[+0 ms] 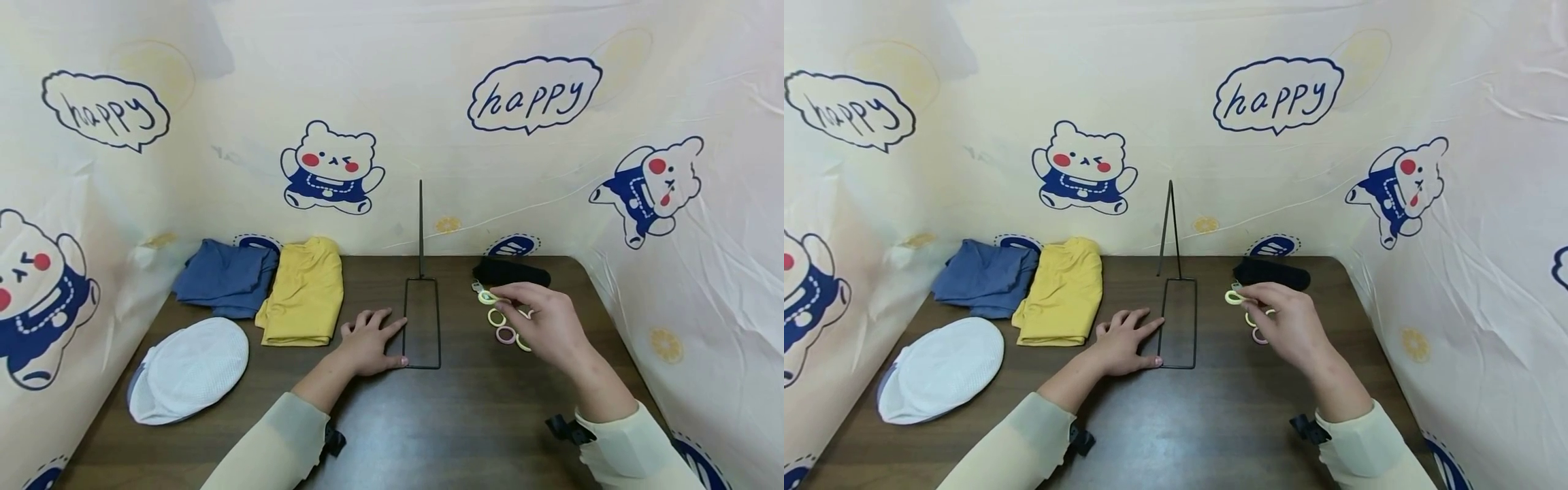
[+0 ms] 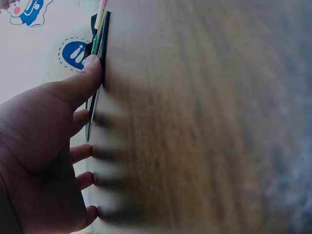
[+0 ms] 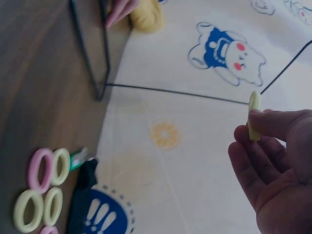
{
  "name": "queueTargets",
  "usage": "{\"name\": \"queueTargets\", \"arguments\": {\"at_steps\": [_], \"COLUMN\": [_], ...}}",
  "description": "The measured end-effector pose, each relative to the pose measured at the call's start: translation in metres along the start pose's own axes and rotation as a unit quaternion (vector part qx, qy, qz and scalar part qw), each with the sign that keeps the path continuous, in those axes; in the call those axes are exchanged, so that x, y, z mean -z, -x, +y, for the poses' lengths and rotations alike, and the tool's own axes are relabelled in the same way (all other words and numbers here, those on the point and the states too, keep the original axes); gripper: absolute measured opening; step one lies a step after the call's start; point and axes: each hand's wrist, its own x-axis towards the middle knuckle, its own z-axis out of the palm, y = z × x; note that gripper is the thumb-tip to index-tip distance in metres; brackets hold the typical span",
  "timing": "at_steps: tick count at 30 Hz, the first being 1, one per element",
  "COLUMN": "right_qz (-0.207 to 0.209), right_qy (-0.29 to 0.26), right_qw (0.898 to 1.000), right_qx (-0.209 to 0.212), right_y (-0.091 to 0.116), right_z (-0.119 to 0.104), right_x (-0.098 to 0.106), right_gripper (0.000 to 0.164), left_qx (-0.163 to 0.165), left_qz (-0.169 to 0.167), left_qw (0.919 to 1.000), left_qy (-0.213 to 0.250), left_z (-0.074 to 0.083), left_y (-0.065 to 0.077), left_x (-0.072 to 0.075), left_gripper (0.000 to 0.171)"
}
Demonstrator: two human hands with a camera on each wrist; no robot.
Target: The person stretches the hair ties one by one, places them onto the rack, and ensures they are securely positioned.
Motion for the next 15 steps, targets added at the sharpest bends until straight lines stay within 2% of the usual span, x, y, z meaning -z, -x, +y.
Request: {"name": "queueTargets", "arguments": {"at_steps": [9, 15], "right_qz": [0.041, 0.048], "right_qy": [-0.063, -0.088], "right_qw": [0.995, 0.989], "right_qx": [0.069, 0.105], "right_y": [-0.020, -0.032], "right_z": [-0.025, -0.041], "right_x": [0.000, 0.006], "right_gripper": [0.028, 0.027], "left_qx": [0.005, 0.003], "left_qz": [0.014, 0.012], "left_qw": [0.9998, 0.9999], "left_qy": [0.012, 0.011], "left_z": [-0.002, -0.001], "left_y": [-0.001, -0.002], "left_x": [-0.004, -0.003], "left_gripper": [0.086, 0.087]}}
